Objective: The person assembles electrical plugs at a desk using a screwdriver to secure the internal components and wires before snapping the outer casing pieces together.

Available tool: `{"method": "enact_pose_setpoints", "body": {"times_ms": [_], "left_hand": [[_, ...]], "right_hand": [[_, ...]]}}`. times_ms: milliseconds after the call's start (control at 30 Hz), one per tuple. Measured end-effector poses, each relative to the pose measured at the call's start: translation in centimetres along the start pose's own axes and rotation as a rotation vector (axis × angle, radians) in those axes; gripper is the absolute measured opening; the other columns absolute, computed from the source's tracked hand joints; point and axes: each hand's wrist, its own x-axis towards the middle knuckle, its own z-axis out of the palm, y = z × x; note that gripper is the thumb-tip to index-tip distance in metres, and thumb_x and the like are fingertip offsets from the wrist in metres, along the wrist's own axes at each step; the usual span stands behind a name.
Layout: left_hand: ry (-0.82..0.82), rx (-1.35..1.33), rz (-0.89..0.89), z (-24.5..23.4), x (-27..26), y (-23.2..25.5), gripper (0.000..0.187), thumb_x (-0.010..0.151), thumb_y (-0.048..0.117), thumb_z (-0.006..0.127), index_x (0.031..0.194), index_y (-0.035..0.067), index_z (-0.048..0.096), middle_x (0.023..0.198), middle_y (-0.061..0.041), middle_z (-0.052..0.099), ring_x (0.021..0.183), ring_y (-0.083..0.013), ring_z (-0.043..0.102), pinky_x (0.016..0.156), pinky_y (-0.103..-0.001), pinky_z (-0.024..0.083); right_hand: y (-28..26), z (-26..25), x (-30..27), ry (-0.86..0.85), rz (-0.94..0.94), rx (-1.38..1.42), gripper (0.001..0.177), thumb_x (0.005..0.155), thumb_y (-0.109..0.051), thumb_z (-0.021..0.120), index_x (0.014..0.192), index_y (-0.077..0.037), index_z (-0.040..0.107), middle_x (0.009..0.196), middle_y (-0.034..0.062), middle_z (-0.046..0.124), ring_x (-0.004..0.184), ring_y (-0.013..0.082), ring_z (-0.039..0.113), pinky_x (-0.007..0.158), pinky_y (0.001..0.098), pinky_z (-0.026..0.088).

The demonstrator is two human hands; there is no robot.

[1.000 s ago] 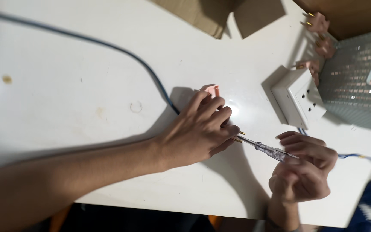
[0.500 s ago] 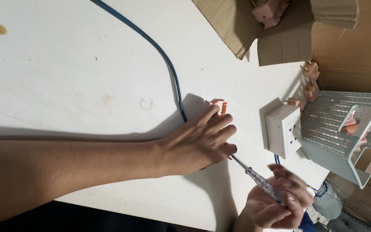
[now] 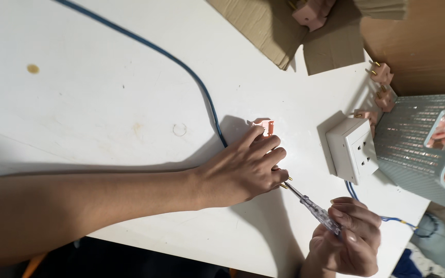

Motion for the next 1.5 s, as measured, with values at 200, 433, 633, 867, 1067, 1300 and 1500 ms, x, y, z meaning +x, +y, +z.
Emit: {"method": "enact_pose_setpoints", "body": {"times_ms": [200,433,633,867,1067,1300,1500], "left_hand": [[0.002,0.019,0.03,-1.1,0.2,0.1,0.019,0.106,0.004,0.069,0.092,0.015,0.063,0.091,-0.006,0.059,0.098,-0.0326,0.059,0.105,-0.056,0.05],[0.056,0.045,0.11,-1.1,0.4,0.1,0.014,0.119,0.014,0.068,0.106,0.01,0.069,0.088,-0.005,0.055,0.094,-0.0297,0.056,0.097,-0.052,0.052],[-0.122,0.008,0.132,-0.5,-0.6,0.0,0.034,0.088,0.005,0.088,0.122,0.008,0.085,0.123,-0.008,0.071,0.127,-0.0328,0.061,0.11,-0.059,0.049],[-0.051,0.054,0.08,-1.2,0.0,0.3,0.02,0.11,0.014,0.079,0.129,0.013,0.071,0.1,-0.003,0.068,0.11,-0.0258,0.065,0.102,-0.048,0.049],[-0.047,0.132,0.143,-1.2,-1.0,0.7,0.026,0.105,0.004,0.078,0.128,0.01,0.066,0.103,-0.008,0.072,0.12,-0.0297,0.067,0.097,-0.052,0.054],[0.053,0.254,0.165,-1.8,-0.1,1.4,0.017,0.109,0.004,0.069,0.103,0.015,0.058,0.087,-0.001,0.063,0.087,-0.0187,0.061,0.087,-0.039,0.051],[0.077,0.238,0.162,-1.8,-0.2,1.4,0.016,0.111,0.004,0.068,0.099,0.013,0.065,0.09,-0.005,0.061,0.089,-0.0229,0.061,0.089,-0.042,0.055]], "right_hand": [[2.3,0.3,0.0,0.051,-0.05,0.053,0.037,0.117,-0.054,0.063,0.108,-0.018,0.069,0.071,0.0081,0.044,0.066,0.0247,0.05,0.07,0.0486,0.068],[1.6,-0.8,-0.1,-0.098,-0.079,0.071,0.018,0.113,-0.027,0.063,0.114,-0.009,0.065,0.097,0.0227,0.075,0.096,0.0339,0.07,0.084,0.0479,0.07],[0.9,-0.5,0.8,-0.112,0.049,0.101,0.033,0.112,-0.045,0.066,0.112,-0.013,0.074,0.106,0.0114,0.063,0.095,0.0259,0.069,0.088,0.0439,0.073],[0.2,-0.2,1.2,-0.134,0.034,0.081,0.01,0.108,-0.019,0.069,0.11,-0.01,0.073,0.103,0.015,0.063,0.101,0.0323,0.067,0.087,0.0462,0.073],[0.3,0.0,1.8,-0.11,0.041,0.165,0.03,0.117,-0.022,0.052,0.114,0.002,0.071,0.107,0.0199,0.066,0.098,0.035,0.072,0.086,0.048,0.075],[-0.1,-0.2,0.7,-0.139,0.078,0.084,0.016,0.094,-0.021,0.087,0.107,-0.016,0.08,0.098,0.0067,0.053,0.102,0.0277,0.068,0.089,0.044,0.073],[-0.2,-0.8,2.2,-0.222,0.039,0.101,0.03,0.115,-0.008,0.045,0.126,0.006,0.069,0.119,0.0255,0.071,0.111,0.0445,0.072,0.099,0.0515,0.074]]}}
